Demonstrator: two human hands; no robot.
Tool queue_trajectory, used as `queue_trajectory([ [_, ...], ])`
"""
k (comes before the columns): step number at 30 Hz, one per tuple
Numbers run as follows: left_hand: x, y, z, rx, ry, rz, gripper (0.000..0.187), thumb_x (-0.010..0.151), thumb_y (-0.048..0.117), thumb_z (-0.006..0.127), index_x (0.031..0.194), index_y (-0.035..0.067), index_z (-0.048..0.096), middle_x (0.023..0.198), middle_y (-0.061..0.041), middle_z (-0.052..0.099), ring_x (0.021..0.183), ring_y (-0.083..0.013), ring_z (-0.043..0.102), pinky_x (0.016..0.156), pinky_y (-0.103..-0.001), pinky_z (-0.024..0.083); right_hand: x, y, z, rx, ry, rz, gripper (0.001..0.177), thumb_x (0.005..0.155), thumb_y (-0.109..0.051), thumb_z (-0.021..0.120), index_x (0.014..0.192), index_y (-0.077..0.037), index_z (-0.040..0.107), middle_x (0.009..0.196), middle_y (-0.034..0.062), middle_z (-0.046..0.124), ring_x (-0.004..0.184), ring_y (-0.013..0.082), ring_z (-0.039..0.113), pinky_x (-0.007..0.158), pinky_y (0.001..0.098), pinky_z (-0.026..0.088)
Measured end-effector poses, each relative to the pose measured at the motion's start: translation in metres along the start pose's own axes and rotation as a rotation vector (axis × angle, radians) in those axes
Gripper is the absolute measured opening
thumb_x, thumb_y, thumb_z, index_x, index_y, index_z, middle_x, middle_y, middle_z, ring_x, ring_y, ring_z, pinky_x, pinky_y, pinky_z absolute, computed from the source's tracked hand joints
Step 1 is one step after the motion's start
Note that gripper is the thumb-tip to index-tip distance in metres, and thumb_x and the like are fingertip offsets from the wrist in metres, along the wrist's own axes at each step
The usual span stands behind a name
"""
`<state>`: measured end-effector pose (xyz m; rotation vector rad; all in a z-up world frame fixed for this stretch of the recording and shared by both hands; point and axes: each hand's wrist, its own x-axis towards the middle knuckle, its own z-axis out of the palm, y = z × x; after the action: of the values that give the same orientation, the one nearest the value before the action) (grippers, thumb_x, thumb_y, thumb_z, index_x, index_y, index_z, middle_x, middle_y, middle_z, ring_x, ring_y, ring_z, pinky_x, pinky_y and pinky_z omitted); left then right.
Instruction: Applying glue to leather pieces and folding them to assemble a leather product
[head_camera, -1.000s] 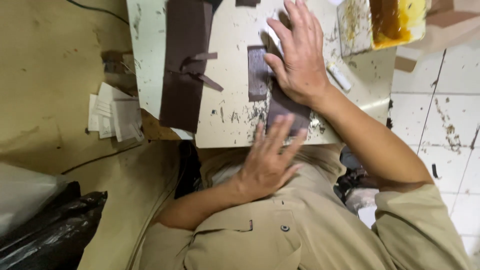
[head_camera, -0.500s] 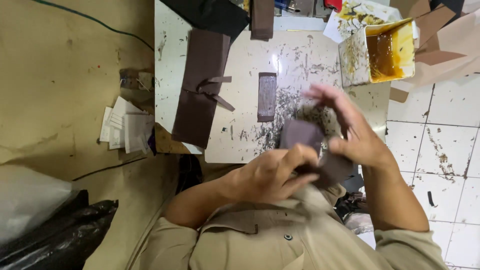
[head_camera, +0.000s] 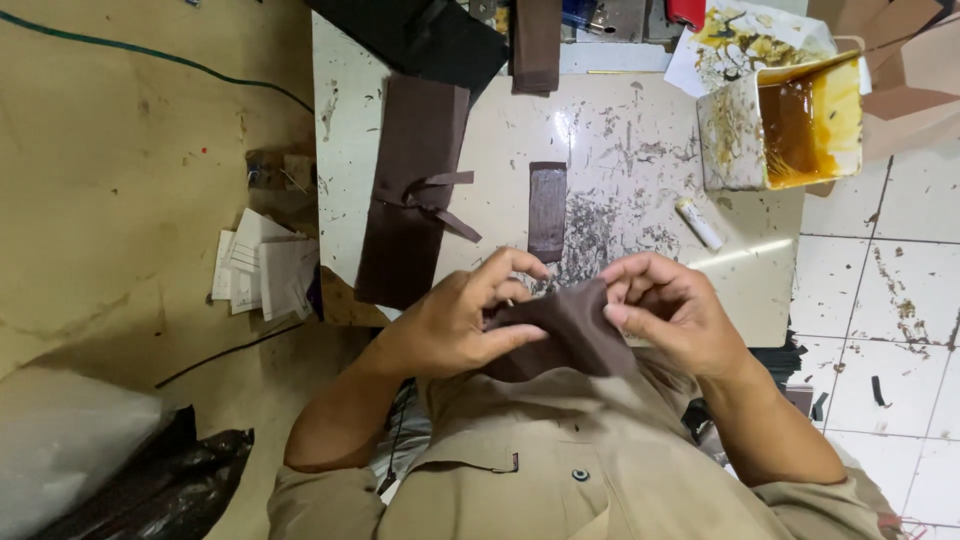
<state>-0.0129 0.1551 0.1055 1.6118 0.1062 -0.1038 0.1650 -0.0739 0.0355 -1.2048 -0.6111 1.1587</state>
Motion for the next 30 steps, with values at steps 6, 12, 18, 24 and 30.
queue_trajectory([
  [6, 0.011, -0.024, -0.007, 0.067, 0.015, 0.031, 0.036, 0.093, 0.013, 0.074, 0.125, 0.006, 0.059, 0.086, -0.014, 0.074, 0.074, -0.0253, 0.070, 0.067, -0.040, 0.056, 0.016, -0.011, 0.027, -0.043, -0.001, -0.036, 0.066, 0.081, -0.019, 0.079, 0.134, 0.012, 0.056, 0.107, 0.0269, 0.074, 0.098, 0.0340, 0.074, 0.091, 0.0482, 0.058],
  [12, -0.004, -0.044, -0.022, 0.065, -0.038, -0.080, 0.036, 0.083, 0.019, 0.084, 0.111, 0.002, 0.070, 0.078, -0.021, 0.075, 0.068, -0.0304, 0.072, 0.060, -0.043, 0.056, 0.012, -0.003, 0.012, -0.343, 0.410, -0.061, 0.038, 0.088, 0.002, 0.077, 0.124, 0.005, 0.064, 0.088, 0.0134, 0.074, 0.079, 0.0156, 0.069, 0.077, 0.0301, 0.057],
  [18, -0.002, -0.018, -0.050, -0.001, 0.336, -0.275, 0.016, 0.090, 0.017, 0.078, 0.099, 0.004, 0.078, 0.072, -0.010, 0.077, 0.064, -0.0121, 0.066, 0.055, -0.028, 0.056, 0.024, 0.012, -0.017, -0.429, 0.582, -0.146, 0.035, 0.099, 0.005, 0.070, 0.131, 0.009, 0.057, 0.089, 0.0150, 0.071, 0.077, 0.0150, 0.069, 0.073, 0.0282, 0.059],
  [24, -0.003, -0.083, -0.062, 0.082, 0.561, -0.294, 0.020, 0.094, 0.014, 0.078, 0.088, -0.002, 0.068, 0.064, -0.010, 0.069, 0.054, -0.0111, 0.066, 0.047, -0.023, 0.051, 0.043, -0.004, -0.010, -0.624, 0.564, -0.225, 0.036, 0.100, 0.010, 0.072, 0.133, 0.013, 0.056, 0.090, 0.0229, 0.071, 0.072, 0.0193, 0.065, 0.068, 0.0309, 0.056],
  [30, 0.003, -0.077, -0.057, 0.208, 0.597, -0.311, 0.020, 0.091, 0.013, 0.079, 0.085, -0.001, 0.066, 0.063, -0.011, 0.070, 0.049, -0.0123, 0.064, 0.043, -0.025, 0.047, 0.053, -0.007, -0.005, -0.658, 0.560, -0.192, 0.038, 0.101, 0.011, 0.071, 0.136, 0.010, 0.055, 0.088, 0.0210, 0.070, 0.063, 0.0154, 0.058, 0.058, 0.0275, 0.052],
])
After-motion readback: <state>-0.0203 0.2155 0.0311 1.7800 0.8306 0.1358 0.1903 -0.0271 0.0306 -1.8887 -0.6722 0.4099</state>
